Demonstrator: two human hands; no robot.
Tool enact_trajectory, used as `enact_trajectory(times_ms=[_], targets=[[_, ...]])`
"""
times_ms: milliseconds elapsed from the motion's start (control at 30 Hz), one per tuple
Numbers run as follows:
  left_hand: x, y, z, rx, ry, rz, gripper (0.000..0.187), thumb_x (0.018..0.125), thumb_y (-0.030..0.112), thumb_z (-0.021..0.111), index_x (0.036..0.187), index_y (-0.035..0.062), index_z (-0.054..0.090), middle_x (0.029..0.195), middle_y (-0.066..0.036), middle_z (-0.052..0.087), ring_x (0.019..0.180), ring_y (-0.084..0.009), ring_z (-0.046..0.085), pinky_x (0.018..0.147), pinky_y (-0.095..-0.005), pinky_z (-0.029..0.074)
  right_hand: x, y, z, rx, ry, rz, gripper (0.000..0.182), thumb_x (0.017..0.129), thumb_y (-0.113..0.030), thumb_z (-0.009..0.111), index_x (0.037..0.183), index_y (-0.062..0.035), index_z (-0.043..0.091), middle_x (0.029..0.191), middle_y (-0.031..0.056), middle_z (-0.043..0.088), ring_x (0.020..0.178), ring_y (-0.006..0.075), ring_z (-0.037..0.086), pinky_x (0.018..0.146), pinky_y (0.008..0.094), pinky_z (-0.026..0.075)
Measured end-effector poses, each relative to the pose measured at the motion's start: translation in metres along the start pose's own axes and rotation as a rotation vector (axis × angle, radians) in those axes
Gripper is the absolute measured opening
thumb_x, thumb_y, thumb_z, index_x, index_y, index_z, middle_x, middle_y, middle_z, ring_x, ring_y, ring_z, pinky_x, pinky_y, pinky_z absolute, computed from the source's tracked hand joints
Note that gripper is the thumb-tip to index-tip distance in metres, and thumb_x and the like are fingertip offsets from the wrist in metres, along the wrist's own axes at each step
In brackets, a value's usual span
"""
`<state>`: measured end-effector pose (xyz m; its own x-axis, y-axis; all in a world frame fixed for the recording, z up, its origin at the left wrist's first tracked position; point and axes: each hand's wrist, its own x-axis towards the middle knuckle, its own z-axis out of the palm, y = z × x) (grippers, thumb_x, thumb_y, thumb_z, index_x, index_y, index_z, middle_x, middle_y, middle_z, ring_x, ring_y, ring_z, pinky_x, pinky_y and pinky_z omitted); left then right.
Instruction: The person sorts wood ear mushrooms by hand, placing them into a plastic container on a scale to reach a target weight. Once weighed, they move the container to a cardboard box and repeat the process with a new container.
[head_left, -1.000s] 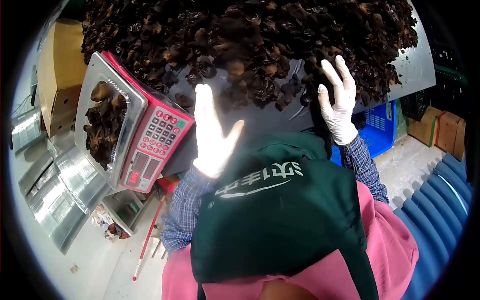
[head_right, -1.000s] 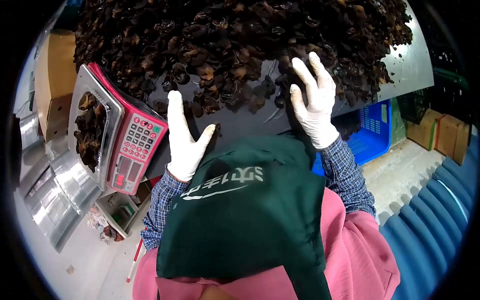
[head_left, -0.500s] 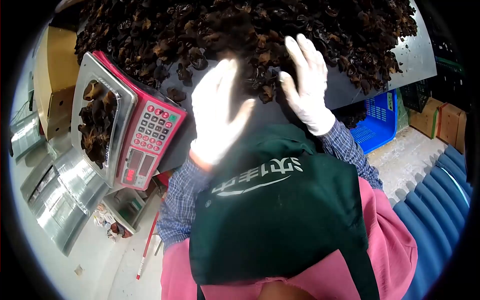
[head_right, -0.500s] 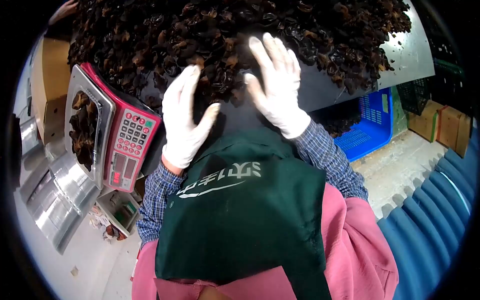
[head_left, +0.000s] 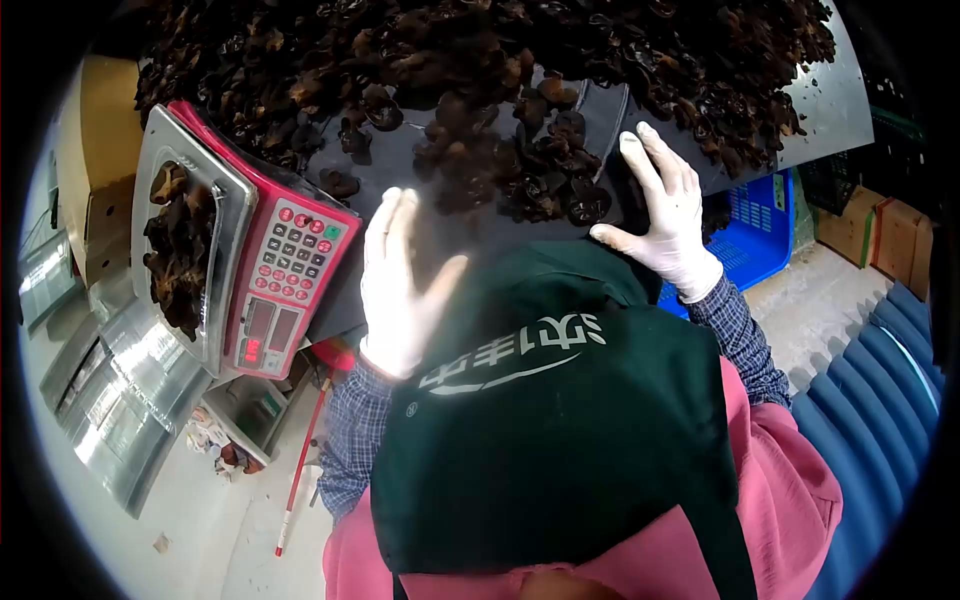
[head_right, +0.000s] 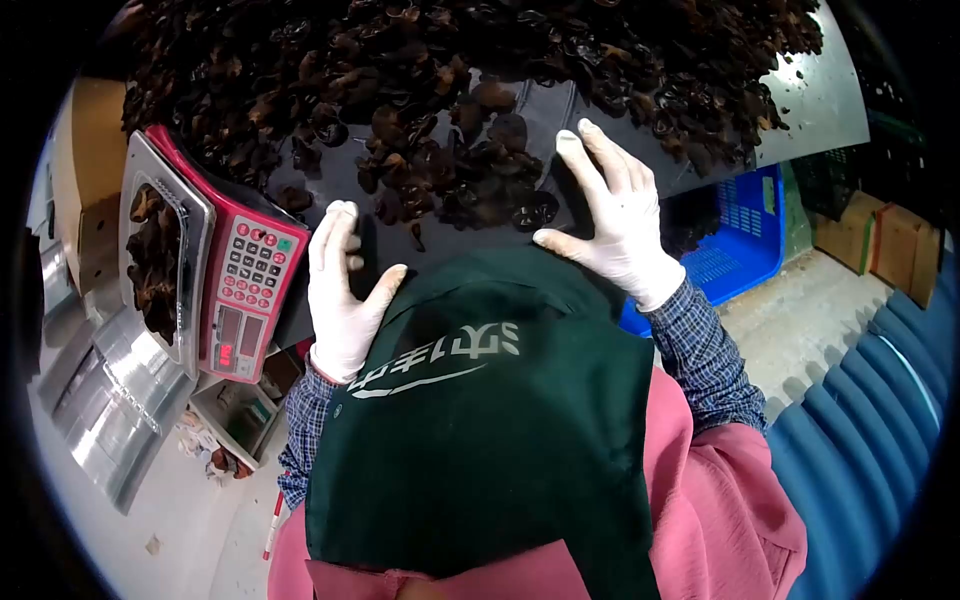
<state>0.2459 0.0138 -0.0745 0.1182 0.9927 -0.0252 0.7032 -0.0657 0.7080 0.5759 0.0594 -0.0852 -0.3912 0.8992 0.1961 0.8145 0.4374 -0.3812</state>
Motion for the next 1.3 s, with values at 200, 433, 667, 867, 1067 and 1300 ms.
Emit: enact_trajectory(times_ms=[200, 433, 667, 867, 1067, 1300], targets=[[0.015, 0.004, 0.018, 0.056, -0.065, 0.037, 0.105, 0.076, 0.013, 0.09, 0.162, 0.0093, 0.03, 0.154, -0.014, 0.044, 0.083, -0.0185, 0.055, 0.07, -0.0275, 0.055, 0.005, -0.021, 0.017, 0.148, -0.058, 0.056, 0.102, 0.066, -0.025, 0.092, 0.154, -0.0079, 0.043, 0.148, 0.0151, 0.052, 0.125, 0.0346, 0.058, 0.104, 0.0414, 0.051], [0.066, 0.023, 0.041, -0.031, -0.203, 0.212, 0.096, 0.075, 0.008, 0.083, 0.159, 0.0089, 0.036, 0.16, -0.016, 0.04, 0.143, -0.0352, 0.047, 0.113, -0.0389, 0.046, 0.042, -0.04, 0.018, 0.23, -0.268, 0.132, 0.091, 0.076, -0.014, 0.082, 0.157, -0.0195, 0.041, 0.123, 0.0127, 0.056, 0.093, 0.0317, 0.067, 0.081, 0.0372, 0.058], [0.053, 0.02, 0.052, -0.447, 0.008, 0.174, 0.063, 0.077, -0.003, 0.071, 0.138, 0.0063, 0.056, 0.132, -0.018, 0.057, 0.109, -0.0327, 0.064, 0.092, -0.0385, 0.057, 0.045, -0.065, 0.036, 0.441, -0.028, 0.143, 0.053, 0.074, 0.007, 0.077, 0.124, -0.0059, 0.065, 0.108, 0.0122, 0.069, 0.101, 0.0288, 0.071, 0.089, 0.0341, 0.056], [0.044, 0.038, -0.033, -0.511, 0.176, 0.081, 0.064, 0.077, -0.008, 0.071, 0.138, 0.0061, 0.057, 0.13, -0.014, 0.056, 0.099, -0.0252, 0.068, 0.084, -0.0321, 0.058, 0.111, -0.119, 0.004, 0.519, -0.025, -0.109, 0.051, 0.073, 0.01, 0.08, 0.12, -0.0055, 0.066, 0.099, 0.0103, 0.067, 0.089, 0.0247, 0.07, 0.082, 0.0321, 0.056], [0.015, 0.012, -0.145, -0.124, 0.662, 0.115, 0.066, 0.064, -0.012, 0.071, 0.128, 0.004, 0.063, 0.124, -0.016, 0.06, 0.115, -0.0348, 0.062, 0.1, -0.0404, 0.053, 0.212, -0.228, 0.009, 0.594, -0.049, -0.557, 0.06, 0.075, 0.003, 0.077, 0.129, -0.0176, 0.064, 0.1, 0.0106, 0.065, 0.084, 0.032, 0.07, 0.073, 0.0374, 0.059], [-0.026, -0.07, -0.201, 0.338, 0.752, -0.214, 0.07, 0.073, -0.006, 0.079, 0.139, 0.0063, 0.058, 0.131, -0.01, 0.059, 0.102, -0.0154, 0.065, 0.083, -0.0258, 0.055, 0.288, -0.305, 0.07, 0.477, -0.13, -0.853, 0.028, 0.082, -0.01, 0.077, 0.109, -0.007, 0.072, 0.096, 0.0132, 0.069, 0.089, 0.0333, 0.071, 0.081, 0.0408, 0.058]])
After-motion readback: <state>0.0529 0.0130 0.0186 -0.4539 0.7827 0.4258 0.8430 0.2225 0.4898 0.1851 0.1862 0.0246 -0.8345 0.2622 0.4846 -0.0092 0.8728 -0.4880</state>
